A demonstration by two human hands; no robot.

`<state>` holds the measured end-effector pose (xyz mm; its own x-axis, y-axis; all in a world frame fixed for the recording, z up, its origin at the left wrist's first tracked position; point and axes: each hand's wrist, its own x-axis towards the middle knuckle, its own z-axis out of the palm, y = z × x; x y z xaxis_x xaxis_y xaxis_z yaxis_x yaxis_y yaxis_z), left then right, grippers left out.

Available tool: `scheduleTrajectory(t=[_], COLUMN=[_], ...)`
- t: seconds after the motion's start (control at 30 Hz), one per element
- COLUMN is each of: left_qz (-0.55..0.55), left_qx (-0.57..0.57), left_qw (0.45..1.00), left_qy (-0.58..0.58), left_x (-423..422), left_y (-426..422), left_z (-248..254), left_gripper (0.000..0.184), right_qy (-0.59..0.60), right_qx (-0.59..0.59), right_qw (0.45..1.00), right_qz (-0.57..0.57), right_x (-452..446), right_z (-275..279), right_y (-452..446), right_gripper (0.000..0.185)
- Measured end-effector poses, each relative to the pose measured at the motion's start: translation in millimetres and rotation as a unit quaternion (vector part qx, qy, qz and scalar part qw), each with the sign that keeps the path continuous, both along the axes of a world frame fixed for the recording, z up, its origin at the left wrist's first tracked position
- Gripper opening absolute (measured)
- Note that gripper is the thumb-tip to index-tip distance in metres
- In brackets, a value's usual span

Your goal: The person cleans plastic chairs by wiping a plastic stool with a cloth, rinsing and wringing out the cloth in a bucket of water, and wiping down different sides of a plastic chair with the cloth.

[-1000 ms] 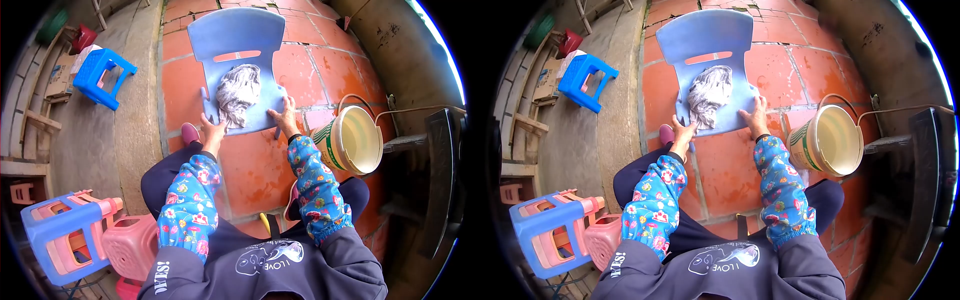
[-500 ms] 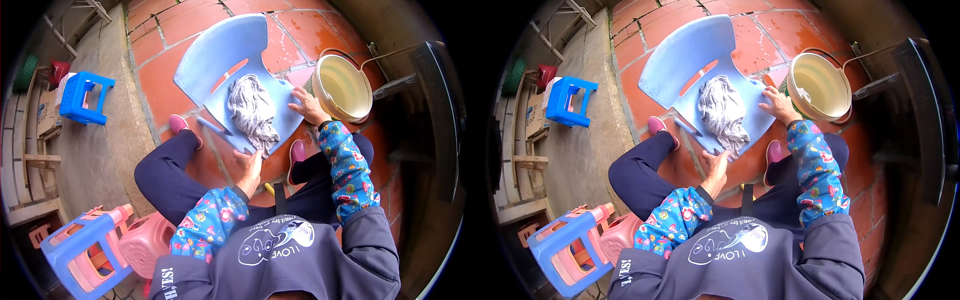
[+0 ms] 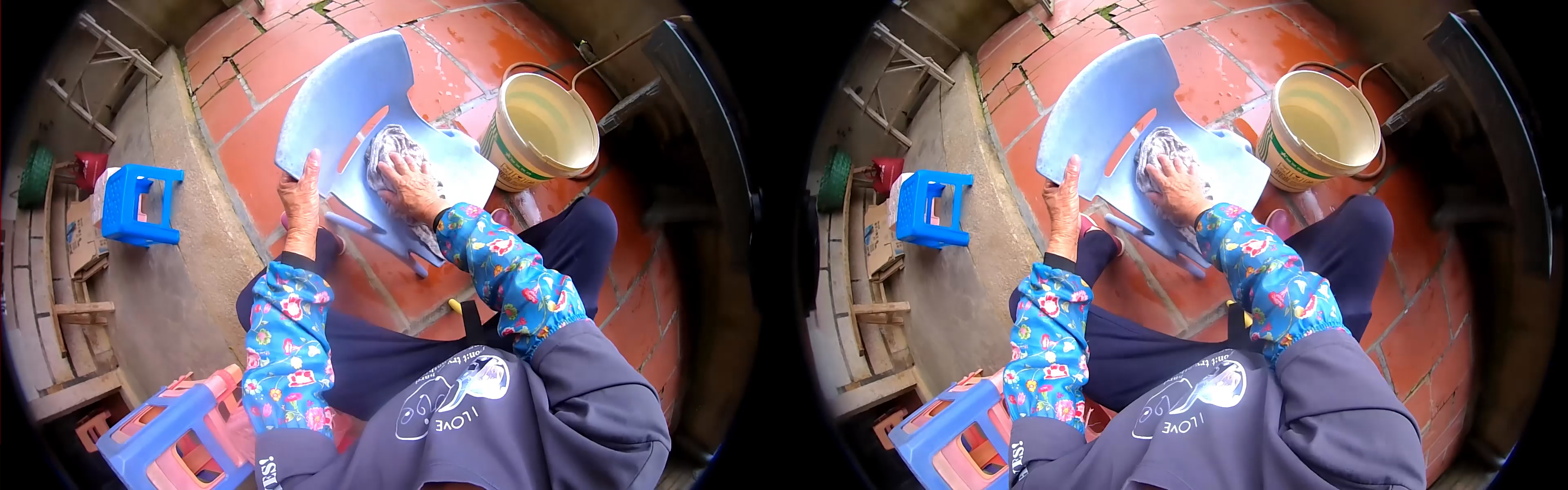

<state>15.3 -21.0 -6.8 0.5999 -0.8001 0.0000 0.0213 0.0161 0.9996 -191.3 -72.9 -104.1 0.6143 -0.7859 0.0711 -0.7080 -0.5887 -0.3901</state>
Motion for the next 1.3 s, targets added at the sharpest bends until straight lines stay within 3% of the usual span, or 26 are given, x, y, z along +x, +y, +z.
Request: scheduleTrajectory(t=[0.03, 0.23, 0.33, 0.53, 0.57, 0.6, 0.67, 0.7, 0.77, 0.83, 0.9, 1.03, 1.07, 1.23, 1.3], left_qz=[0.001, 0.024, 0.041, 0.025, 0.024, 0.015, 0.013, 0.014, 0.007, 0.011, 0.023, 0.037, 0.042, 0.035, 0.032], left_qx=[-0.004, 0.034, -0.005, -0.059, -0.058, -0.025, -0.012, -0.007, -0.008, -0.019, -0.036, -0.042, -0.043, -0.060, -0.064], left_qw=[1.000, 0.999, 0.999, 0.998, 0.998, 0.999, 0.999, 0.999, 0.999, 0.999, 0.998, 0.998, 0.998, 0.998, 0.997], left_qy=[-0.002, -0.022, 0.002, -0.025, -0.026, -0.022, -0.037, -0.043, -0.031, -0.028, -0.040, -0.024, -0.023, 0.002, 0.012], left_x=[-0.9, -6.7, -18.6, -20.4, -17.2, -13.2, -11.0, -10.8, -10.7, -12.2, -14.8, -18.3, -17.7, -17.0, -17.0], left_y=[-1.0, 2.2, -2.9, -4.5, -3.9, -3.0, -3.4, -2.6, -1.8, -2.5, -3.5, -5.0, -6.3, -7.3, -7.9], left_z=[7.5, 12.2, 17.7, 15.7, 15.3, 15.4, 14.4, 14.8, 16.8, 16.3, 16.0, 21.6, 20.3, 14.0, 16.4], left_gripper=[0.035, 0.039, 0.038, 0.034, 0.034, 0.046, 0.045, 0.045, 0.044, 0.040, 0.031, 0.031, 0.031, 0.034, 0.035], right_qy=[0.034, -0.051, -0.088, -0.169, -0.152, -0.137, -0.144, -0.101, -0.097, -0.070, -0.055, -0.087, -0.112, -0.114, -0.117], right_qx=[0.006, -0.068, -0.075, 0.001, 0.006, 0.009, -0.013, 0.031, -0.066, -0.129, -0.131, -0.122, -0.074, 0.020, -0.008], right_qw=[0.999, 0.990, 0.978, 0.985, 0.986, 0.984, 0.966, 0.961, 0.964, 0.983, 0.988, 0.986, 0.986, 0.988, 0.979], right_qz=[0.008, -0.116, -0.173, 0.025, 0.071, 0.117, 0.216, 0.255, 0.238, 0.112, 0.056, -0.071, -0.098, 0.103, 0.169], right_x=[-2.4, 0.7, 20.1, 46.1, 39.2, 30.7, 20.8, 12.7, 8.2, -0.9, -18.0, 6.0, 17.5, 34.2, 24.3], right_z=[16.0, -6.1, -5.1, -1.3, 0.9, 6.8, -3.6, 12.3, -1.0, 0.2, 4.8, 1.8, 3.6, 8.4, 7.9], right_y=[-8.9, -54.2, -50.2, 21.6, 22.5, 21.6, 6.4, -7.6, -42.9, -76.5, -101.5, -77.6, -63.1, 7.4, 18.6], right_gripper=[0.059, 0.057, 0.057, 0.054, 0.053, 0.053, 0.049, 0.045, 0.047, 0.047, 0.048, 0.048, 0.049, 0.038, 0.037])
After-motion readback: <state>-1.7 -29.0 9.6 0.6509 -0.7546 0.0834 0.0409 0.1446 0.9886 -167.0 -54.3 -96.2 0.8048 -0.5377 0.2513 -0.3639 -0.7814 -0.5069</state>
